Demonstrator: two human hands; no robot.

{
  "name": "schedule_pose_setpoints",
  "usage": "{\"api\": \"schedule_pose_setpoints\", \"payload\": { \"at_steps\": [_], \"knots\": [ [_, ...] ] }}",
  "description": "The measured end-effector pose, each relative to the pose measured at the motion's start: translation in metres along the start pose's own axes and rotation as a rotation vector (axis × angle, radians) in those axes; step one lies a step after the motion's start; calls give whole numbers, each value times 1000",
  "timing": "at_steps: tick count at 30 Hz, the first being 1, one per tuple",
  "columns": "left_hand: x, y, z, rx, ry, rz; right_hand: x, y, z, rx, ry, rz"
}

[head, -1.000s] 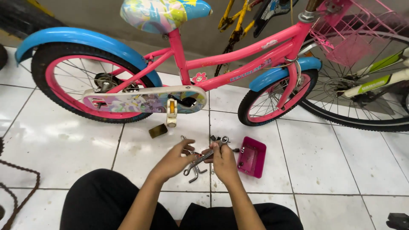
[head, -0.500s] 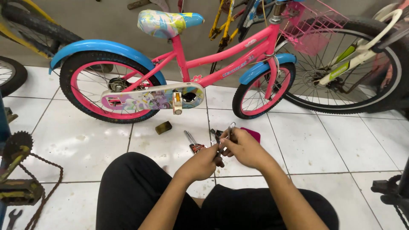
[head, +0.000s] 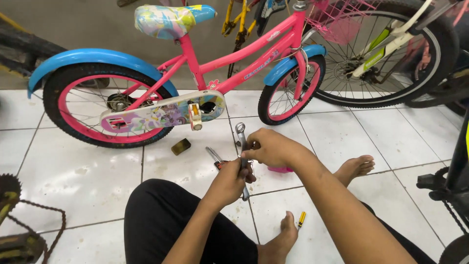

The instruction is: Adjusting and repairing the pedal and crank assembly of a pink bicycle using hand tools.

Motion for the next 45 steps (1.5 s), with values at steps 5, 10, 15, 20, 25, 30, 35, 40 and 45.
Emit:
{"api": "schedule_pose_setpoints", "payload": {
  "at_steps": [5, 10, 15, 20, 25, 30, 35, 40, 45],
  "knots": [
    [-6, 10, 28, -27, -5, -51, 5, -47, 34, 86, 126, -176],
    [-8, 52, 96, -174, -62, -7, 14, -78, 110, -57, 267, -95],
    [-12, 56, 147, -250, -73, -14, 17, -99, 154, -451, 193, 114],
    [-10, 37, 163, -165, -57, -105, 8, -110, 154, -375, 129, 423],
    [-10, 66, 170, -189, -170, -166, -18, -122, 153, -301, -244, 436],
    [-41, 119, 173, -493, -370, -962, -55, -184, 149, 70, -344, 603],
    [-66, 123, 193, -298, -533, -1537, -101, -247, 158, 122, -637, 304],
    [-62, 152, 229, -108, -604, -1673, -125, -265, 155, 180, -979, 481],
    [-71, 152, 235, 44, -686, -1581, -142, -299, 179, -88, -1166, 88]
  ]
}}
Point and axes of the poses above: each hand's wrist, its own z-axis towards the middle knuckle, its own x-axis out of the palm, y = z × x, the point moved 7 cm from there along z, towards the middle knuckle, and after that the axes turned 6 degrees about -x, right-handed, at the moved point
